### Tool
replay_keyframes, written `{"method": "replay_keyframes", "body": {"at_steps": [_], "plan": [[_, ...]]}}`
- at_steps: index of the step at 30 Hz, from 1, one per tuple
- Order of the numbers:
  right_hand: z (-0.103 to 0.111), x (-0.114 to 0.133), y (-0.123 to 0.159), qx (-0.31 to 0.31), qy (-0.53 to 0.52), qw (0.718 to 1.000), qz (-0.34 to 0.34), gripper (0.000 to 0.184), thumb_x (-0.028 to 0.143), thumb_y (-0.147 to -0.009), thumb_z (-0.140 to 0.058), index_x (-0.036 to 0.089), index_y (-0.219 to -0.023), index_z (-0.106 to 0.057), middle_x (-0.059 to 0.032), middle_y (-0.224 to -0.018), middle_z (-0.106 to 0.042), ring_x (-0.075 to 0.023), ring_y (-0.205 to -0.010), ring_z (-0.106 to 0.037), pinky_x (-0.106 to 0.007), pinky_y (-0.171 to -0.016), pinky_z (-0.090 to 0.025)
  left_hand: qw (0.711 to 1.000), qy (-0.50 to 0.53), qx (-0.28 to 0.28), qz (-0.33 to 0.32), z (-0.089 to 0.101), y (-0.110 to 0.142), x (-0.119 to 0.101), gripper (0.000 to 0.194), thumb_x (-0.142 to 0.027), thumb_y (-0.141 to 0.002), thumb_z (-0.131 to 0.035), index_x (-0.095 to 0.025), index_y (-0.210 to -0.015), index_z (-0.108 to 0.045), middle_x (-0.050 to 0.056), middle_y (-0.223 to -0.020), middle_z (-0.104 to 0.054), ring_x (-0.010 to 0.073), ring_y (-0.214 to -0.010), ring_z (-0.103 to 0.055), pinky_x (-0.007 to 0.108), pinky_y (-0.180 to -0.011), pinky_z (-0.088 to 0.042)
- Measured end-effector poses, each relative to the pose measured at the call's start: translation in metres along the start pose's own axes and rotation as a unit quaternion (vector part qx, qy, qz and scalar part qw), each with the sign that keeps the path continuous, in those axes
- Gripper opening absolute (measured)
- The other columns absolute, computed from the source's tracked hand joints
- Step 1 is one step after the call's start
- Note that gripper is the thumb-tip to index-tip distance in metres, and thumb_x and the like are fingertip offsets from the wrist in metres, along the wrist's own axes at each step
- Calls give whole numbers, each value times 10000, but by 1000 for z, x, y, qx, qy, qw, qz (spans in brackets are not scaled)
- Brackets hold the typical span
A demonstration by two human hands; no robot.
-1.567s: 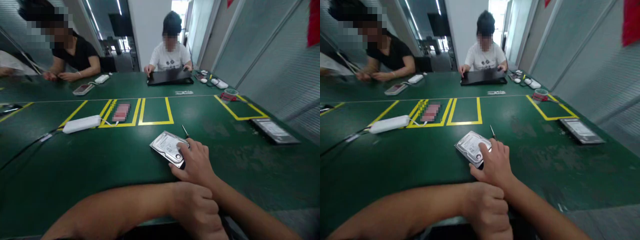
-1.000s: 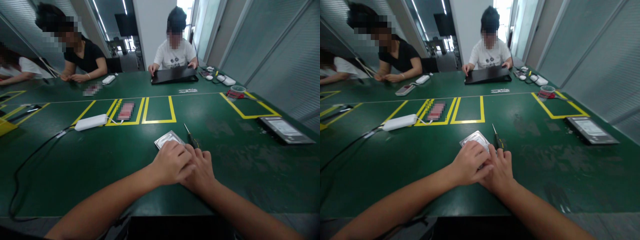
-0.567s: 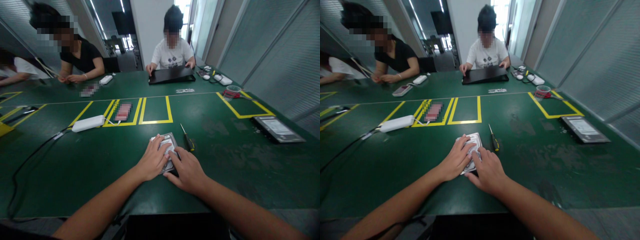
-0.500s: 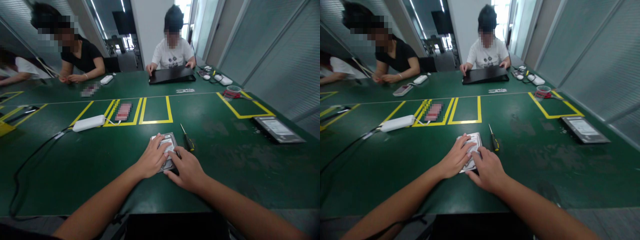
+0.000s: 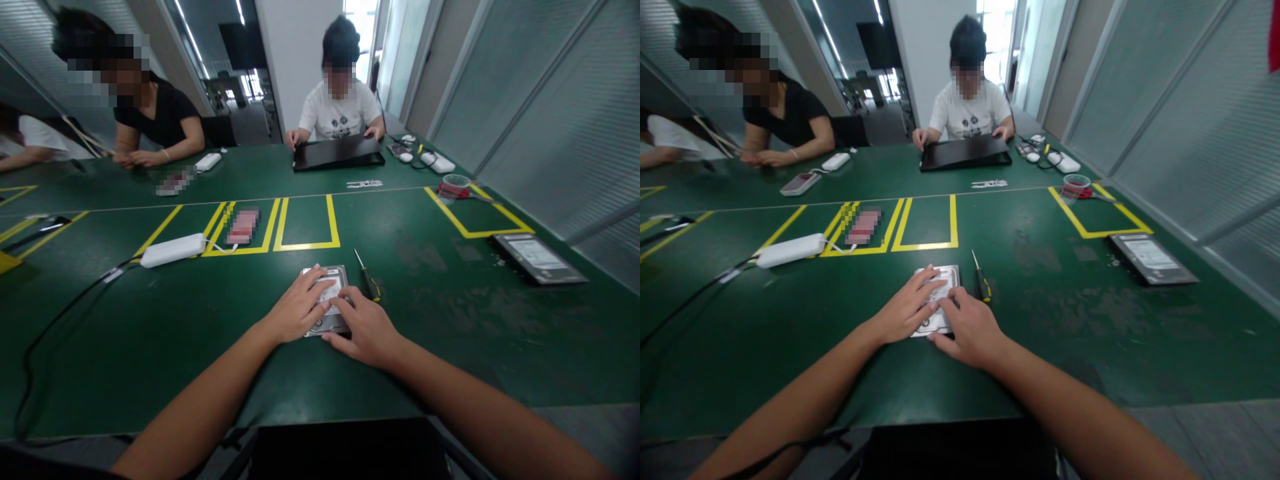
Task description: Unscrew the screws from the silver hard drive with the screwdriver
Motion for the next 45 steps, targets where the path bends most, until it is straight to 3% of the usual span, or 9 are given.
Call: {"method": "replay_keyframes", "body": {"at_steps": [7,12,19,26,35,39,42,45], "plan": [[2,0,1,5,24,1000,8,522,521,-866,-557,142,-1224,-547,-156,-1270,-477,-246,-992,-567,-409,-825,-530,999,1,-40,32,25,8,27,690,-518,-903,-558,-170,-1472,-378,168,-1508,-409,323,-1412,-358,526,-1179,-303],[2,-1,1,12,30,999,8,522,528,-873,-541,143,-1226,-546,-156,-1265,-480,-242,-987,-569,-402,-817,-528,999,18,29,40,23,11,43,983,-677,-780,-643,-196,-1542,-252,174,-1551,-340,359,-1413,-346,535,-1159,-306],[0,-1,-2,7,17,1000,13,518,495,-833,-576,150,-1218,-543,-156,-1263,-469,-245,-992,-566,-402,-809,-530,994,6,107,12,15,13,45,1276,-798,-551,-731,-290,-1575,-163,163,-1624,-148,467,-1457,-192,633,-1166,-185],[3,-3,-2,23,-9,1000,18,531,473,-849,-581,159,-1274,-524,-154,-1278,-465,-230,-992,-565,-388,-797,-536,992,-5,123,23,15,13,46,1260,-806,-574,-707,-301,-1578,-137,167,-1635,-100,441,-1478,-152,622,-1172,-160],[9,-1,-2,49,-10,997,53,526,401,-887,-563,162,-1350,-488,-161,-1342,-462,-264,-1102,-556,-426,-907,-515,994,15,104,19,18,12,44,1239,-782,-546,-747,-330,-1564,-203,140,-1633,-159,461,-1456,-214,634,-1163,-184],[21,-1,1,68,0,994,88,424,346,-930,-524,173,-1318,-522,-139,-1239,-557,-239,-1039,-582,-404,-857,-518,994,13,109,24,19,12,44,1263,-786,-531,-752,-325,-1566,-194,153,-1635,-145,457,-1461,-208,630,-1164,-184],[36,-18,9,43,-7,996,74,260,270,-966,-459,173,-1154,-610,-103,-1076,-629,-190,-959,-596,-358,-844,-502,994,14,104,22,20,12,43,1261,-787,-527,-753,-324,-1564,-205,153,-1633,-156,457,-1458,-220,628,-1163,-194],[52,-55,25,27,31,999,35,239,187,-948,-427,159,-1057,-638,-95,-981,-644,-170,-862,-597,-325,-770,-493,995,17,101,21,20,13,43,1251,-784,-533,-754,-330,-1562,-208,145,-1635,-159,459,-1455,-228,628,-1162,-202]]}}
Point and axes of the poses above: each hand's wrist, its own y-axis away from the middle knuckle, its own z-axis out of the back of the hand, x = y × z, the point moved 6 cm from there along -y, towards the middle knuckle
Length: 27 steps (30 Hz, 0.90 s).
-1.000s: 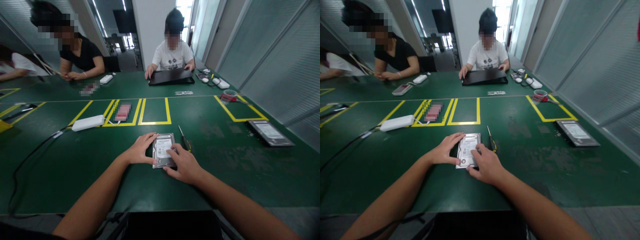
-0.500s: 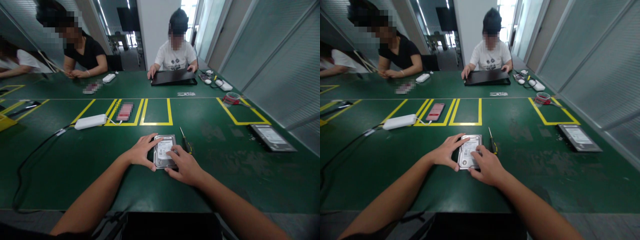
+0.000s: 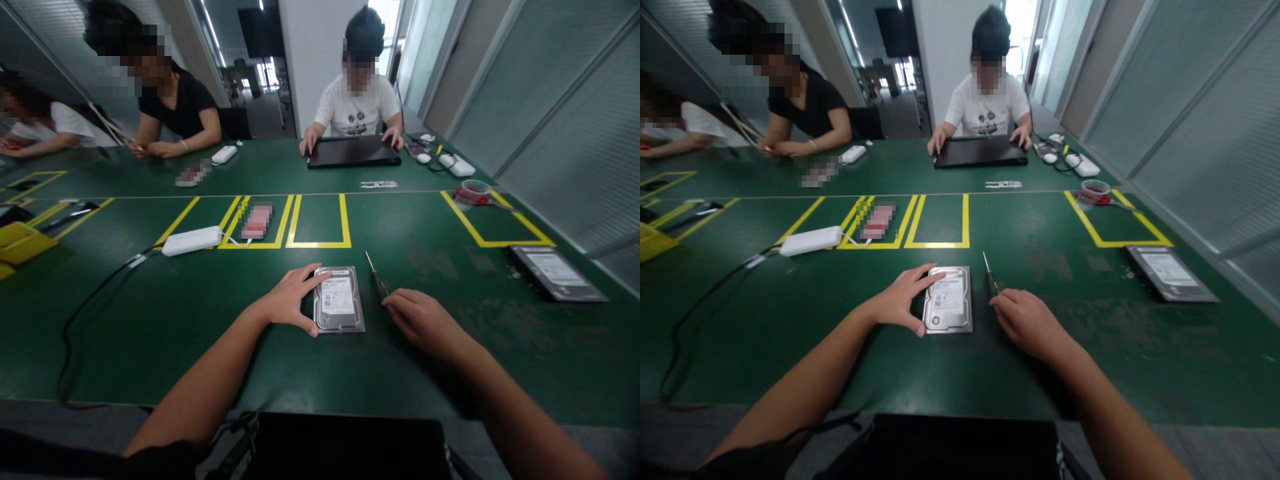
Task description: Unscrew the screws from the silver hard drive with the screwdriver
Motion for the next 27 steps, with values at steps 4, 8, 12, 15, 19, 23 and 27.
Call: {"method": "replay_keyframes", "body": {"at_steps": [4,8,12,15,19,23,27], "plan": [[20,-75,35,8,91,991,-94,208,243,-944,-489,151,-1034,-653,-112,-978,-645,-175,-856,-608,-325,-763,-476,1000,-1,8,3,-1,0,1,1264,-794,-525,-749,-329,-1564,-199,145,-1639,-145,464,-1458,-212,636,-1161,-194],[50,-161,75,3,238,934,-267,274,291,-947,-539,88,-1052,-690,-180,-1000,-637,-174,-871,-599,-341,-719,-386,1000,6,-1,0,-1,0,1,1264,-794,-517,-752,-335,-1562,-209,146,-1636,-151,468,-1455,-218,640,-1158,-203],[67,-216,106,19,290,903,-317,280,288,-900,-620,51,-1003,-727,-224,-997,-637,-192,-851,-580,-374,-683,-318,1000,10,3,3,-1,1,1,1256,-789,-519,-756,-342,-1559,-213,142,-1636,-153,470,-1456,-212,646,-1155,-204],[73,-243,121,37,282,895,-345,332,300,-829,-713,49,-1043,-749,-235,-953,-641,-160,-776,-559,-365,-664,-308,1000,9,7,4,0,1,0,1251,-789,-533,-750,-338,-1563,-199,145,-1639,-138,467,-1460,-203,641,-1159,-201],[79,-266,131,49,290,880,-372,319,316,-765,-776,103,-1001,-786,-223,-853,-644,-102,-656,-500,-364,-610,-261,1000,4,13,8,-1,0,0,1256,-802,-536,-737,-346,-1566,-180,140,-1642,-122,469,-1459,-198,642,-1158,-200],[80,-280,135,62,291,879,-372,369,355,-779,-751,117,-1061,-769,-211,-883,-653,-90,-676,-516,-356,-623,-283,1000,-1,15,8,-1,0,1,1250,-818,-553,-713,-338,-1570,-166,143,-1643,-105,467,-1463,-183,641,-1163,-185],[78,-284,143,100,303,871,-374,333,342,-912,-596,135,-1122,-750,-180,-970,-637,-158,-774,-576,-324,-661,-352,1000,-1,21,9,-2,0,2,1262,-837,-546,-698,-335,-1571,-159,143,-1644,-93,473,-1460,-184,635,-1164,-182]]}}
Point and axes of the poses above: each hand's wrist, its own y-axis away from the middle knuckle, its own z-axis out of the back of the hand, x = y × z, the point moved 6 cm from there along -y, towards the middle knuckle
